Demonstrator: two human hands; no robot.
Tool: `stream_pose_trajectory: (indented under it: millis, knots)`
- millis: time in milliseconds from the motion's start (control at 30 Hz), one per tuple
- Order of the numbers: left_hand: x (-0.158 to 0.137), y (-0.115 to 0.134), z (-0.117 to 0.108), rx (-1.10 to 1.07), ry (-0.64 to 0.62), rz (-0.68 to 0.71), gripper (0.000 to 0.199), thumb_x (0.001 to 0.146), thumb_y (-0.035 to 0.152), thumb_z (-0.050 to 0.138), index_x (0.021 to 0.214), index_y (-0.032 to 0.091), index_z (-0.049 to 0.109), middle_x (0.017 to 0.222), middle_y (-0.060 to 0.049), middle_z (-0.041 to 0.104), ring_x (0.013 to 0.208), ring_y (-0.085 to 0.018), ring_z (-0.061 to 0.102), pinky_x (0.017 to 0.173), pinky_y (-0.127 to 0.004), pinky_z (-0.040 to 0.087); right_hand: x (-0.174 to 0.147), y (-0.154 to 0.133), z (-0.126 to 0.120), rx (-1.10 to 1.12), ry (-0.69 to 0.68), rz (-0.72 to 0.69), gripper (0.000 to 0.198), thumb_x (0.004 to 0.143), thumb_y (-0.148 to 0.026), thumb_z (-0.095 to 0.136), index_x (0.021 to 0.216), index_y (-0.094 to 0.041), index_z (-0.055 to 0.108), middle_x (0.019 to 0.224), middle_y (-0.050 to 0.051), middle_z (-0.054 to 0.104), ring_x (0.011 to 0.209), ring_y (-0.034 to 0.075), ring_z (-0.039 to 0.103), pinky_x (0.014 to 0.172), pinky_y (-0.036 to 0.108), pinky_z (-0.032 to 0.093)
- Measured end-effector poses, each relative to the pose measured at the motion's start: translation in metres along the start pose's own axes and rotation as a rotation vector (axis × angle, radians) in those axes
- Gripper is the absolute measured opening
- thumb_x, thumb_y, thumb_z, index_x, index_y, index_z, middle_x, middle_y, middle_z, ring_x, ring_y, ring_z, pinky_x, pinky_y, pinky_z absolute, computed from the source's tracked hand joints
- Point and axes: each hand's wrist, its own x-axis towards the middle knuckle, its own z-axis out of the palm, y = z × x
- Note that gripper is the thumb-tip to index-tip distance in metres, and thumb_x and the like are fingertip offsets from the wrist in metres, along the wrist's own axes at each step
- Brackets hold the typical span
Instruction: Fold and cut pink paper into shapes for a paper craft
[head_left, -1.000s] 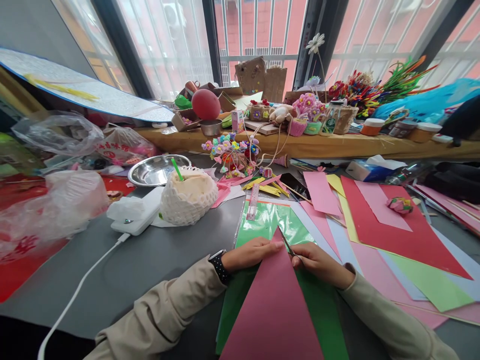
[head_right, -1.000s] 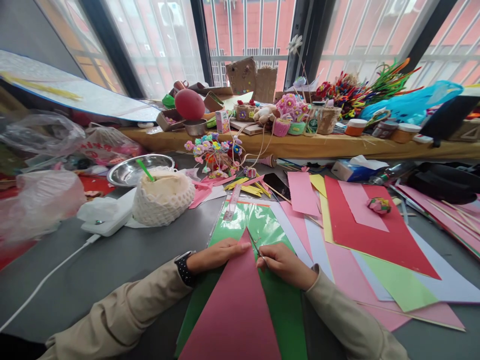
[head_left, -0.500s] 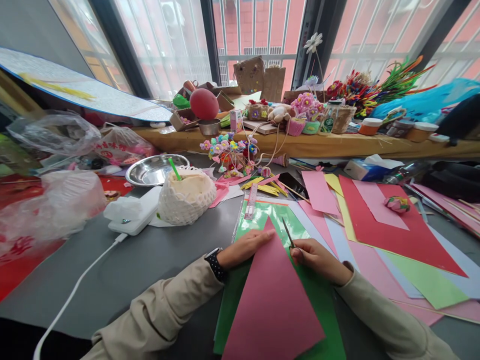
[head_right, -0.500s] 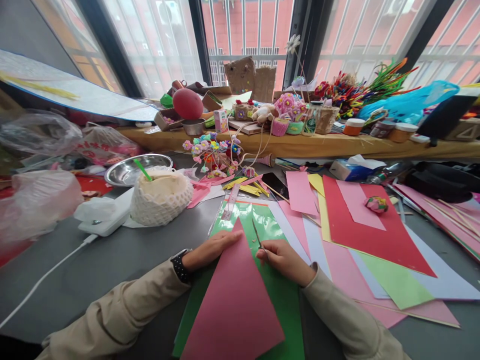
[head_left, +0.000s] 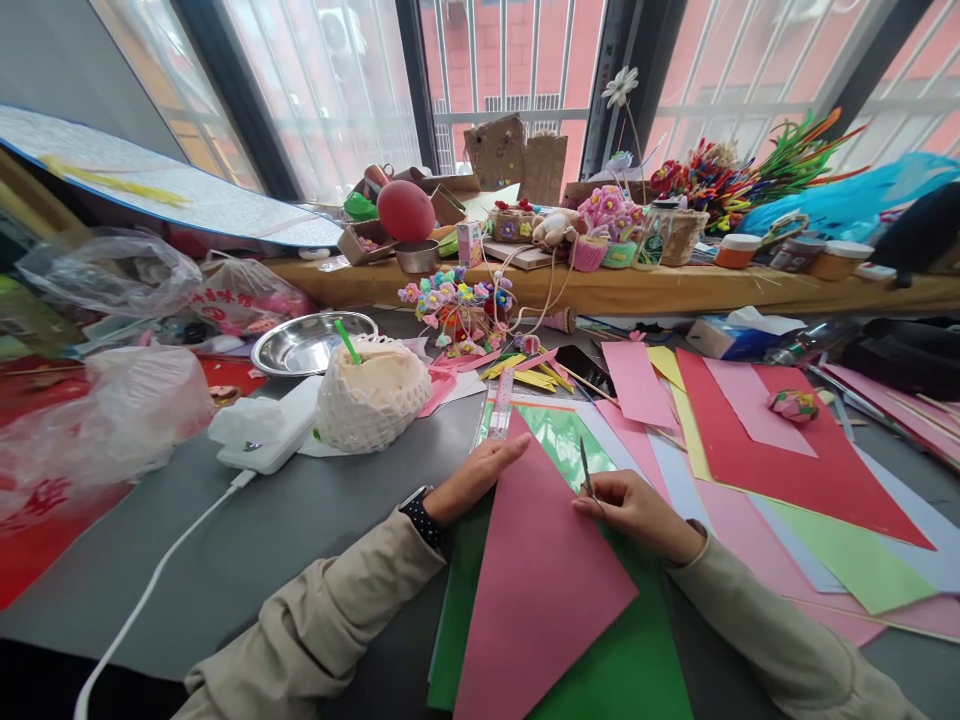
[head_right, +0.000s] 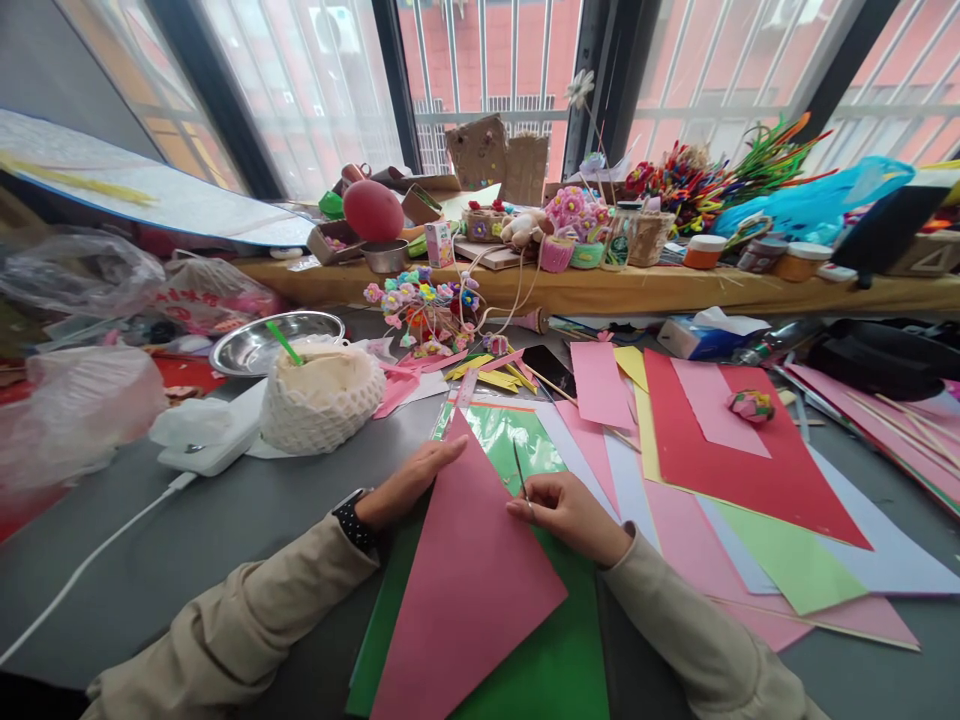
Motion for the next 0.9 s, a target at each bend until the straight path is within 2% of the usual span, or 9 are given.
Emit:
stream_pose_trajectory:
  millis: [167,300,367,467,567,633,700,833,900]
  knots:
    - [0.001,-0.004,-0.005,0.129,-0.094,-0.024,0.037,0.066,0.046,0.054,0.058,0.010,0.050,0.055,0.002,0.048,0.048,-0.007,0.042,0.043,-0.018,0.027,0.000,-0.004,-0.004,0.011,0.170,0.053,0.037,0.073,-0.046,0.046,0.052,-0.017,0.035,0.048,-0.006,0.027,0.046,0.006,0.025,0.044,0.021,0.020]
    - [0.002,-0.007,-0.010,0.087,-0.069,-0.060,0.038,0.065,0.048,0.055,0.059,0.010,0.053,0.054,0.001,0.051,0.048,-0.008,0.045,0.043,-0.019,0.029,0.000,-0.005,-0.007,0.040,0.112,0.089,0.035,0.072,-0.044,0.049,0.053,-0.016,0.039,0.045,-0.007,0.030,0.044,0.006,0.026,0.042,0.021,0.020]
    - [0.003,-0.006,-0.011,-0.038,-0.076,-0.043,0.044,0.067,0.054,0.050,0.062,0.010,0.055,0.056,-0.001,0.054,0.051,-0.011,0.049,0.048,-0.021,0.033,0.000,-0.004,-0.008,0.069,0.145,0.076,0.035,0.071,-0.043,0.051,0.052,-0.016,0.039,0.045,-0.007,0.030,0.044,0.006,0.026,0.042,0.020,0.020]
    - [0.004,-0.003,-0.010,-0.354,-0.176,0.023,0.060,0.070,0.063,0.033,0.077,0.010,0.060,0.071,-0.008,0.061,0.068,-0.018,0.056,0.063,-0.028,0.038,0.001,-0.002,-0.006,0.167,0.286,0.056,0.034,0.071,-0.043,0.051,0.053,-0.016,0.041,0.045,-0.007,0.031,0.043,0.006,0.026,0.042,0.020,0.020]
    - [0.003,-0.003,-0.005,-0.487,-0.235,0.050,0.047,0.073,0.050,0.044,0.098,0.013,0.057,0.086,-0.008,0.062,0.079,-0.020,0.056,0.070,-0.030,0.038,0.001,0.003,-0.005,0.327,0.449,0.059,0.031,0.070,-0.044,0.052,0.057,-0.017,0.044,0.045,-0.007,0.030,0.042,0.005,0.025,0.040,0.020,0.019]
    - [0.002,-0.004,-0.001,-0.440,-0.222,0.065,0.039,0.069,0.033,0.056,0.104,0.017,0.054,0.088,-0.005,0.062,0.077,-0.018,0.057,0.068,-0.027,0.039,0.002,0.006,-0.004,0.432,0.560,0.060,0.030,0.068,-0.044,0.055,0.059,-0.017,0.045,0.045,-0.008,0.029,0.040,0.005,0.024,0.039,0.020,0.019]
    - [0.001,-0.007,0.002,-0.346,-0.219,0.085,0.045,0.063,0.024,0.063,0.106,0.019,0.053,0.090,-0.004,0.062,0.077,-0.018,0.056,0.066,-0.025,0.040,0.004,0.008,-0.005,0.507,0.664,0.054,0.029,0.066,-0.043,0.057,0.058,-0.017,0.046,0.044,-0.008,0.029,0.039,0.005,0.024,0.037,0.019,0.019]
    - [-0.002,-0.011,0.002,-0.159,-0.141,0.124,0.036,0.065,0.029,0.061,0.099,0.018,0.058,0.094,-0.004,0.061,0.082,-0.018,0.054,0.068,-0.025,0.041,0.006,0.007,-0.008,0.602,0.808,0.042,0.033,0.063,-0.041,0.061,0.052,-0.017,0.042,0.041,-0.009,0.030,0.038,0.004,0.025,0.036,0.017,0.022]
    - [-0.003,-0.010,0.000,-0.115,-0.070,0.160,0.026,0.063,0.032,0.061,0.085,0.017,0.064,0.085,-0.003,0.063,0.081,-0.019,0.055,0.069,-0.026,0.042,0.006,0.006,-0.010,0.639,0.860,0.046,0.033,0.062,-0.040,0.062,0.051,-0.017,0.042,0.041,-0.009,0.030,0.038,0.003,0.025,0.036,0.017,0.022]
